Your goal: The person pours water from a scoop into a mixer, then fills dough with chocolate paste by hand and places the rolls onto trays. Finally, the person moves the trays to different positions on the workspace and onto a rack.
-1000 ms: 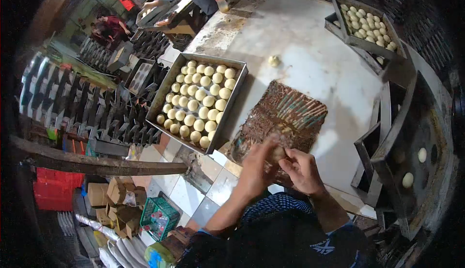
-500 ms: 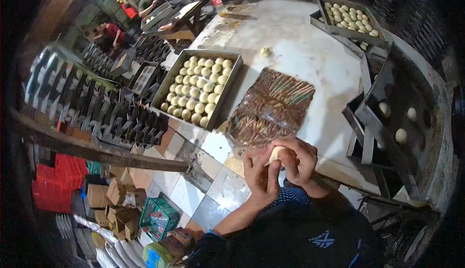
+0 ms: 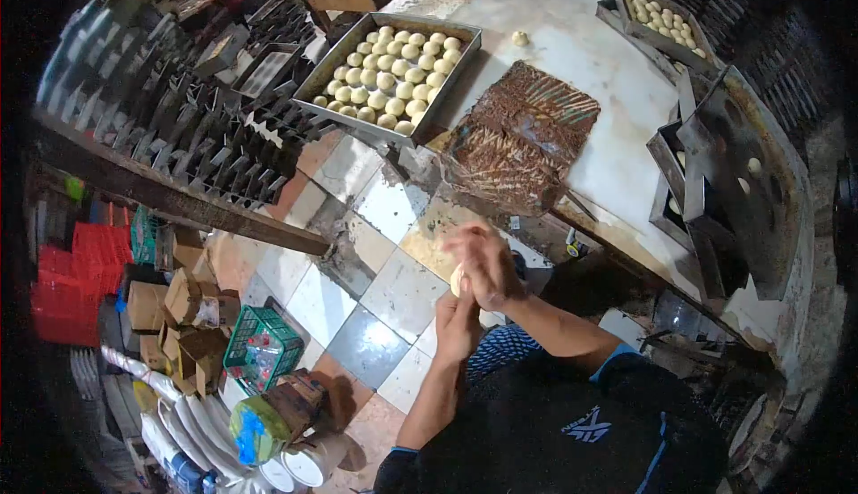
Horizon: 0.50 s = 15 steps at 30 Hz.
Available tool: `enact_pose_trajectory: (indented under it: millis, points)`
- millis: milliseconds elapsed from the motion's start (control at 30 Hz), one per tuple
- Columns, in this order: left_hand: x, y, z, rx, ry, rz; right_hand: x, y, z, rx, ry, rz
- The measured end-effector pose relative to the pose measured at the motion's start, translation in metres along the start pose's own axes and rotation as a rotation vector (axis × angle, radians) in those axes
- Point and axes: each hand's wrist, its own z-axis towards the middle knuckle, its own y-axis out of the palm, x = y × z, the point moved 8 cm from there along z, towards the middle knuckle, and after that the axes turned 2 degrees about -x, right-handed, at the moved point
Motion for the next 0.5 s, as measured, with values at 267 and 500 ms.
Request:
enact_pose_trajectory:
  millis: [267,500]
  points:
    - [0.02,0.044,0.048,-0.309,-0.228,-0.269,0.131,-0.148,-0.004,0.131,0.449,-0.701]
    - [0.036,0.013,0.118,-0.226,-0.122,-0.004,0.197,-0.177,-0.013,-0.211,0.548,-0.944]
